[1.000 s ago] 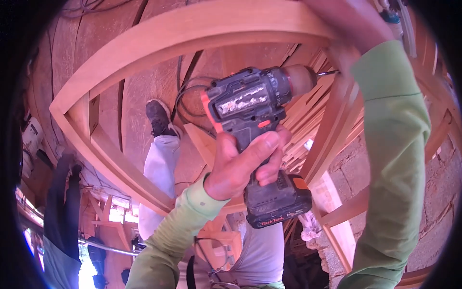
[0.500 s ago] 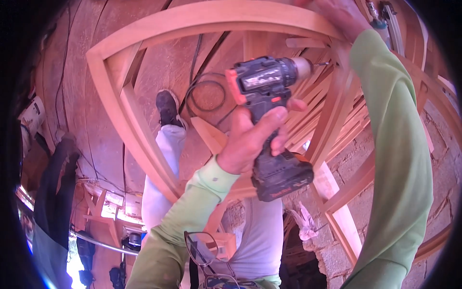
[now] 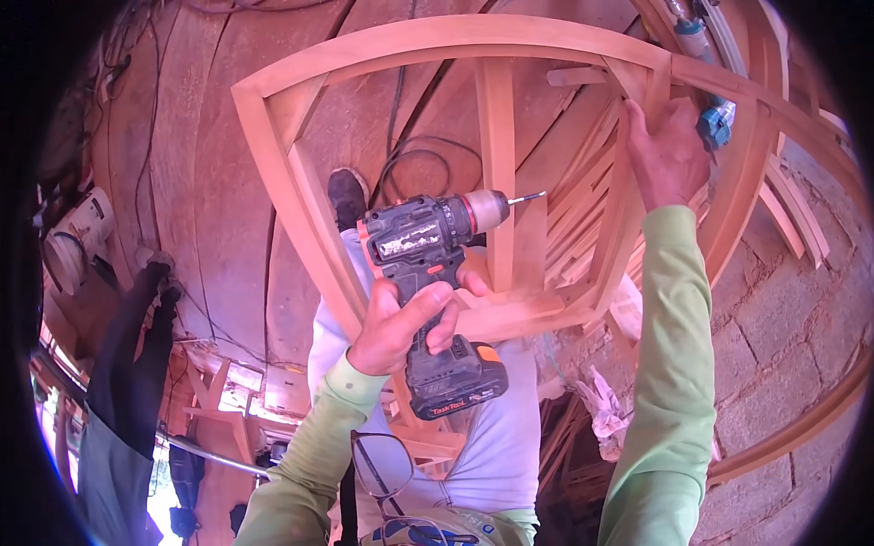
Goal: Assemble wooden furniture frames using an electric drill and screws.
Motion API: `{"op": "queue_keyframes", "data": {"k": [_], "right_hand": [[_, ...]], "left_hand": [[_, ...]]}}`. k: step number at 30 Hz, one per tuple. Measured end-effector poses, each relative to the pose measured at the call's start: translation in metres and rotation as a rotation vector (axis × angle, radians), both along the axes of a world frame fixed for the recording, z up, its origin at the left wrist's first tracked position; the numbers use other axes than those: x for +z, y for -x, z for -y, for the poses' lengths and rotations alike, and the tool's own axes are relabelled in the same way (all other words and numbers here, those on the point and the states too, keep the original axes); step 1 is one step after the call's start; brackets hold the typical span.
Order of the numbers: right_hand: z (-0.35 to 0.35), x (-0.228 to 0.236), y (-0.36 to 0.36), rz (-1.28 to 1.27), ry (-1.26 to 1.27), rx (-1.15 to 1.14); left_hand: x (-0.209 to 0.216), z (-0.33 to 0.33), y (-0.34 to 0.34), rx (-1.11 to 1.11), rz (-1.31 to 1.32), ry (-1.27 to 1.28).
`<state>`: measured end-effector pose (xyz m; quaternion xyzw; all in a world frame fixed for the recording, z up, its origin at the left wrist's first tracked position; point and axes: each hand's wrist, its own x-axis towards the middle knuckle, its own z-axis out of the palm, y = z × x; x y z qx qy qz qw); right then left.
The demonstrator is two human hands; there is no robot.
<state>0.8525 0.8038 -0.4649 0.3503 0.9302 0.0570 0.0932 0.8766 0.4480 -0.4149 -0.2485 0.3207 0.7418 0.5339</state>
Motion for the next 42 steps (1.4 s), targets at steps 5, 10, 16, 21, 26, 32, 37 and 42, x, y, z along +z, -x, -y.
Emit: {"op": "queue_keyframes", "data": {"k": [5, 10, 16, 21, 26, 32, 37, 42], "right_hand": [[0.001, -0.013, 0.005, 0.039, -0.052, 0.03], [0.003, -0.018, 0.006, -0.043, -0.109, 0.054], [-0.012, -0.026, -0.006, -0.18, -0.061, 0.123], [-0.04, -0.034, -0.029, -0.504, 0.52, -0.14], [-0.046, -0.062, -0.044, -0.627, 0.744, -0.659], [-0.049, -0.064, -0.049, -0.613, 1.048, -0.805], [-0.043, -0.058, -0.045, -0.619, 1.036, -0.837], [-0.04, -0.056, -0.043, -0.609, 0.947, -0.822]], "left_hand": [[0.01, 0.01, 0.0, -0.007, 0.011, 0.002], [0.017, 0.006, 0.006, -0.079, 0.003, -0.011], [0.008, -0.013, 0.002, -0.128, -0.088, -0.038], [-0.02, -0.06, 0.02, -0.017, -0.1, -0.082], [-0.06, -0.099, 0.035, 0.101, -0.084, -0.139], [-0.086, -0.117, 0.04, 0.104, -0.079, -0.219], [-0.092, -0.124, 0.034, 0.118, -0.054, -0.219], [-0.093, -0.127, 0.034, 0.138, -0.01, -0.235]]}}
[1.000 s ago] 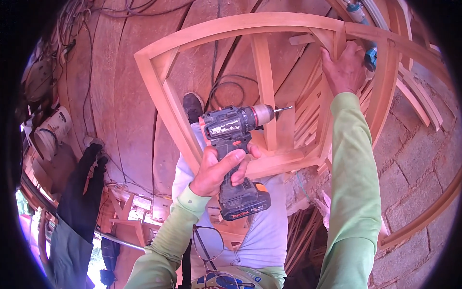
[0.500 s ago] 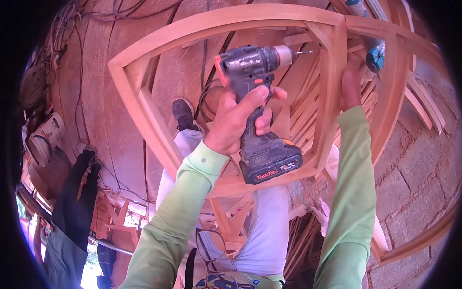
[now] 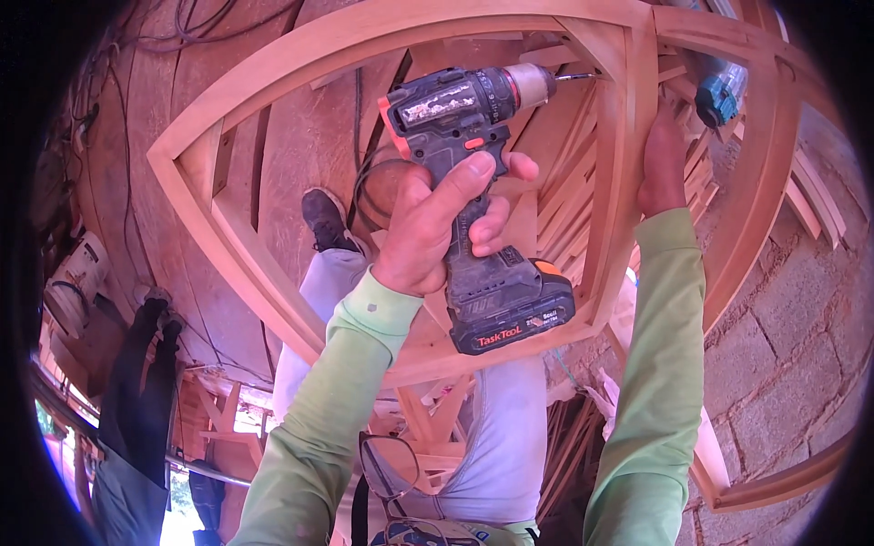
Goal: Assemble wooden furniture frames using an electric drill and screws.
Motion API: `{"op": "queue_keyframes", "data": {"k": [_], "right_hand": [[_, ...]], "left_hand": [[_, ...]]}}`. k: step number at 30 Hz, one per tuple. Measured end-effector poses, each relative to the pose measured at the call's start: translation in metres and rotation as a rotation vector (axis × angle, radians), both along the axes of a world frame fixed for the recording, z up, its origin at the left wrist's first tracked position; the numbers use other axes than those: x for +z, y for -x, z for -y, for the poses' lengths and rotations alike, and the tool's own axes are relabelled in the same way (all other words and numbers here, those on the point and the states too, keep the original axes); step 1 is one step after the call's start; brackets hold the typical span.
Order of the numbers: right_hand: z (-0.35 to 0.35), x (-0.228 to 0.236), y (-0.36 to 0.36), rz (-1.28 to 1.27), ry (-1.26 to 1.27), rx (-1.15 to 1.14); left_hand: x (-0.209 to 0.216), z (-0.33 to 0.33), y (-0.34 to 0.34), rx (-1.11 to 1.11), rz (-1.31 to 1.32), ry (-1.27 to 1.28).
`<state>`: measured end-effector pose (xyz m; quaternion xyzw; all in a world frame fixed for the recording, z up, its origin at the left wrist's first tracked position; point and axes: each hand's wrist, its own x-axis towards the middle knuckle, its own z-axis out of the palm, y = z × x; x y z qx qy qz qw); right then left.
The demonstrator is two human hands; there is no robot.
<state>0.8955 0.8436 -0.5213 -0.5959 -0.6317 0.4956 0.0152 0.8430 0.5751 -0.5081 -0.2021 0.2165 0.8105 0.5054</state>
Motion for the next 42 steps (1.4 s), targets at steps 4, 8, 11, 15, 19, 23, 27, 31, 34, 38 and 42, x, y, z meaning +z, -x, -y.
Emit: {"op": "queue_keyframes", "data": {"k": [4, 8, 11, 15, 19, 23, 27, 31, 34, 38, 42], "right_hand": [[0.001, 0.001, 0.001, -0.013, 0.029, -0.051], [0.001, -0.003, -0.001, -0.06, 0.036, -0.051], [0.001, 0.004, 0.001, -0.044, 0.024, -0.01], [-0.003, -0.003, -0.003, -0.064, 0.028, -0.028], [0.0, -0.003, -0.003, -0.063, 0.031, -0.036], [-0.004, 0.0, -0.003, -0.036, 0.005, -0.026], [0.002, 0.002, 0.002, -0.027, 0.022, -0.086], [-0.001, -0.005, -0.004, -0.045, -0.002, -0.053], [0.001, 0.0, -0.001, -0.058, -0.009, -0.038], [0.006, 0.0, 0.001, -0.04, 0.033, -0.078], [0.005, 0.002, -0.002, -0.04, 0.01, -0.074]], "left_hand": [[-0.003, -0.003, 0.004, 0.004, -0.002, 0.014], [-0.006, -0.003, 0.004, 0.002, 0.008, 0.005], [-0.005, -0.004, 0.004, 0.004, 0.015, 0.0], [-0.007, -0.004, 0.004, -0.003, 0.001, -0.009], [-0.008, -0.003, 0.006, -0.032, -0.031, 0.009], [-0.007, -0.004, 0.008, -0.058, -0.026, -0.01], [-0.006, -0.002, 0.006, -0.071, -0.024, -0.027], [-0.007, -0.003, 0.006, -0.032, -0.02, -0.001], [-0.005, -0.002, 0.008, -0.011, -0.013, -0.001], [-0.009, 0.002, 0.007, -0.055, -0.011, -0.027], [-0.008, -0.002, 0.009, -0.088, -0.047, 0.012]]}}
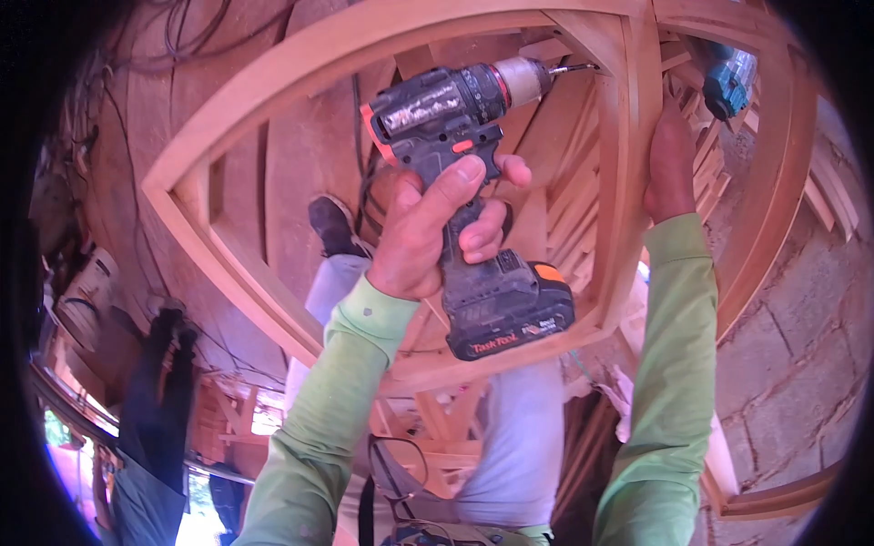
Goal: Assemble wooden furniture frames using an electric drill and screws.
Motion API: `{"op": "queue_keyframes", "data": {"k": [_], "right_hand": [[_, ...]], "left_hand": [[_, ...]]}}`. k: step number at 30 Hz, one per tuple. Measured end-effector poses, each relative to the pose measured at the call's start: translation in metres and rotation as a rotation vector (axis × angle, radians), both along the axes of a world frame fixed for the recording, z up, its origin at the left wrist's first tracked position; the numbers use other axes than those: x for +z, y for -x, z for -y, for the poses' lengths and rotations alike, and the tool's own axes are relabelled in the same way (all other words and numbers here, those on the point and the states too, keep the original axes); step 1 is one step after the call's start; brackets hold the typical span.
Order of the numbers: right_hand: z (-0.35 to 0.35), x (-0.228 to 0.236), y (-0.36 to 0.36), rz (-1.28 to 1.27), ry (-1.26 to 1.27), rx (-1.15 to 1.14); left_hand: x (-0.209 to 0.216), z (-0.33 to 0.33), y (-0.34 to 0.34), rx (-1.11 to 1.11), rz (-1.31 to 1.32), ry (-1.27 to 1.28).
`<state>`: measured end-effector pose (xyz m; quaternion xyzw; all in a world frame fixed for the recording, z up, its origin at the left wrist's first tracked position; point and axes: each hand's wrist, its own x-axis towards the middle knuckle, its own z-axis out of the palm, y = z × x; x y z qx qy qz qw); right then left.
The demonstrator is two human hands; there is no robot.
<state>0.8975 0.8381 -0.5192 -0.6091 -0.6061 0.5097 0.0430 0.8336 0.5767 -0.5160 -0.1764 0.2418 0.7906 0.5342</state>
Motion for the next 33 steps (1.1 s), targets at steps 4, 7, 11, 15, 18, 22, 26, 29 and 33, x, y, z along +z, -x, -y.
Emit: {"op": "queue_keyframes", "data": {"k": [4, 7, 11, 15, 18, 22, 26, 29, 33], "right_hand": [[-0.007, -0.004, -0.002, -0.004, 0.008, 0.063], [-0.016, -0.011, -0.011, -0.03, 0.018, 0.081], [-0.005, -0.006, -0.007, -0.036, 0.03, 0.059], [-0.003, -0.004, -0.006, -0.037, 0.062, 0.063], [-0.004, 0.0, -0.004, 0.011, 0.001, 0.08], [0.0, -0.004, -0.004, -0.016, -0.009, 0.08], [0.001, 0.001, -0.001, 0.022, 0.024, 0.085], [-0.009, -0.005, -0.009, 0.054, -0.018, 0.05], [-0.007, -0.004, -0.006, 0.028, -0.021, 0.08]], "left_hand": [[0.001, 0.005, 0.011, -0.007, 0.152, -0.065], [0.003, 0.002, 0.018, -0.037, 0.218, -0.091], [0.004, 0.002, 0.017, -0.079, 0.023, -0.034], [0.01, 0.003, 0.017, -0.1, -0.117, 0.051], [0.008, 0.002, 0.015, -0.042, -0.005, -0.018], [0.007, 0.001, 0.016, -0.037, -0.019, 0.073], [0.006, 0.002, 0.019, -0.047, -0.056, 0.102], [0.004, -0.001, 0.013, -0.005, 0.023, 0.07], [-0.002, 0.0, 0.008, 0.009, 0.05, 0.069]]}}
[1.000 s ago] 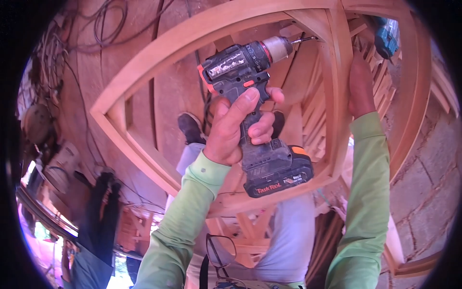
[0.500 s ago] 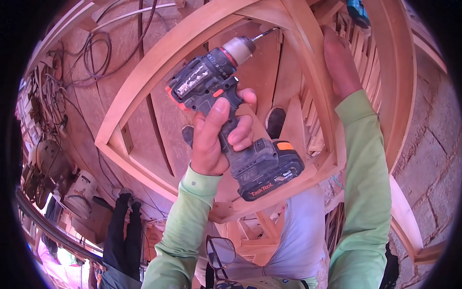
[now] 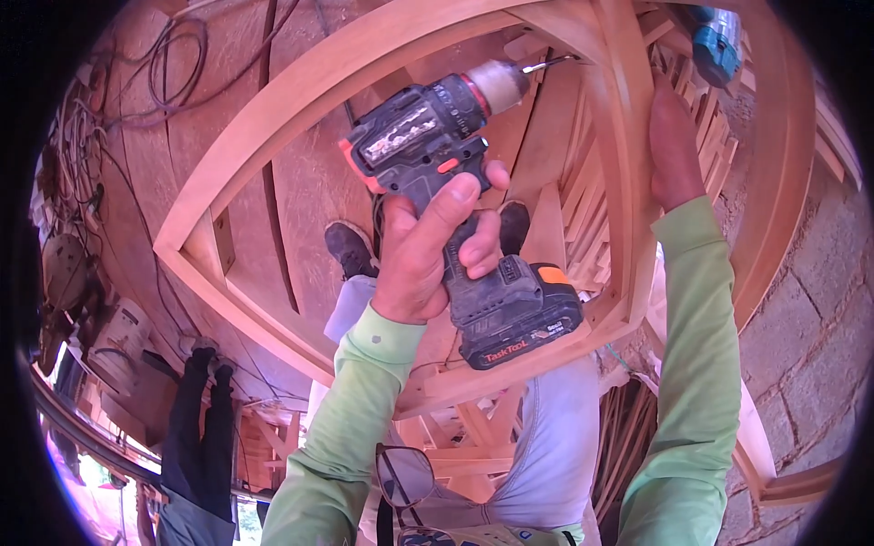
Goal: Assemble wooden furniture frames using an electric drill and screws.
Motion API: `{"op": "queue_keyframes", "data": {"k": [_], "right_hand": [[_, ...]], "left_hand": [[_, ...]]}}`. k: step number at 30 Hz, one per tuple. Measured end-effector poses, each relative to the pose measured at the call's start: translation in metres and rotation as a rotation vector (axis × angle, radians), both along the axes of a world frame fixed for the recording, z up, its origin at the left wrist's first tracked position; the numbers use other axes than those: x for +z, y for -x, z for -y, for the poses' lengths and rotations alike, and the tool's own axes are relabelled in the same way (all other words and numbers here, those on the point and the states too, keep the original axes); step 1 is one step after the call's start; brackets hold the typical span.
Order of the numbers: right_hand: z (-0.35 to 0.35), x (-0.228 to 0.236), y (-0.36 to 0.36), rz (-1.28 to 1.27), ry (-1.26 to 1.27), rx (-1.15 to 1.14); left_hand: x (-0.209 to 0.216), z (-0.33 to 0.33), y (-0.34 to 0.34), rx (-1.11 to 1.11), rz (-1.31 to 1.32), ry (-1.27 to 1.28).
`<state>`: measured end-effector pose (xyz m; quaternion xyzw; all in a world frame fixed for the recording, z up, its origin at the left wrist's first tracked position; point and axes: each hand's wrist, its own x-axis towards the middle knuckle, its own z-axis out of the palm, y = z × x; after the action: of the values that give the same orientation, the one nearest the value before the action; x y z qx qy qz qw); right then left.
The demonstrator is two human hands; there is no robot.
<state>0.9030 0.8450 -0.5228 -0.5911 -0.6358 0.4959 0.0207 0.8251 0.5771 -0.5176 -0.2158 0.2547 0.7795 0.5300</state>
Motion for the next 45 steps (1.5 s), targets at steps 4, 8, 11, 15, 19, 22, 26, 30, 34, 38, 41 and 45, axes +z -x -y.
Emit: {"op": "queue_keyframes", "data": {"k": [4, 8, 11, 15, 19, 22, 26, 30, 34, 38, 41, 45], "right_hand": [[0.007, 0.005, 0.008, 0.007, 0.043, -0.051], [0.001, 0.004, 0.003, 0.025, 0.039, -0.066], [0.002, 0.002, 0.004, 0.02, 0.048, -0.063], [0.001, 0.003, 0.003, 0.037, 0.007, -0.046], [0.003, 0.005, 0.006, 0.078, 0.02, -0.039], [0.005, 0.004, 0.005, 0.054, 0.018, -0.04], [-0.003, -0.001, -0.005, 0.019, 0.034, -0.04], [0.005, 0.004, 0.003, 0.04, -0.018, -0.041], [-0.006, -0.004, -0.007, 0.0, -0.02, -0.009], [-0.004, -0.004, -0.01, -0.016, -0.002, -0.024], [-0.004, -0.005, -0.012, -0.055, 0.025, -0.032], [-0.006, -0.007, -0.014, -0.009, 0.016, 0.007]], "left_hand": [[-0.004, 0.002, -0.007, -0.038, -0.035, -0.045], [-0.001, -0.001, -0.008, -0.014, -0.019, -0.016], [0.0, -0.003, -0.005, -0.011, -0.027, 0.055], [-0.001, -0.002, -0.006, -0.016, -0.018, 0.003], [0.0, -0.003, -0.006, -0.024, -0.138, 0.042], [0.003, -0.008, -0.009, 0.037, -0.19, 0.117], [0.002, -0.004, -0.001, -0.021, -0.051, 0.042], [0.001, -0.002, -0.002, -0.019, 0.025, -0.061], [0.007, -0.007, -0.011, 0.095, 0.109, -0.026], [-0.001, -0.005, -0.008, -0.006, -0.238, 0.029], [-0.004, -0.005, -0.004, -0.045, -0.362, 0.044], [0.003, -0.005, -0.008, -0.025, -0.099, 0.029]]}}
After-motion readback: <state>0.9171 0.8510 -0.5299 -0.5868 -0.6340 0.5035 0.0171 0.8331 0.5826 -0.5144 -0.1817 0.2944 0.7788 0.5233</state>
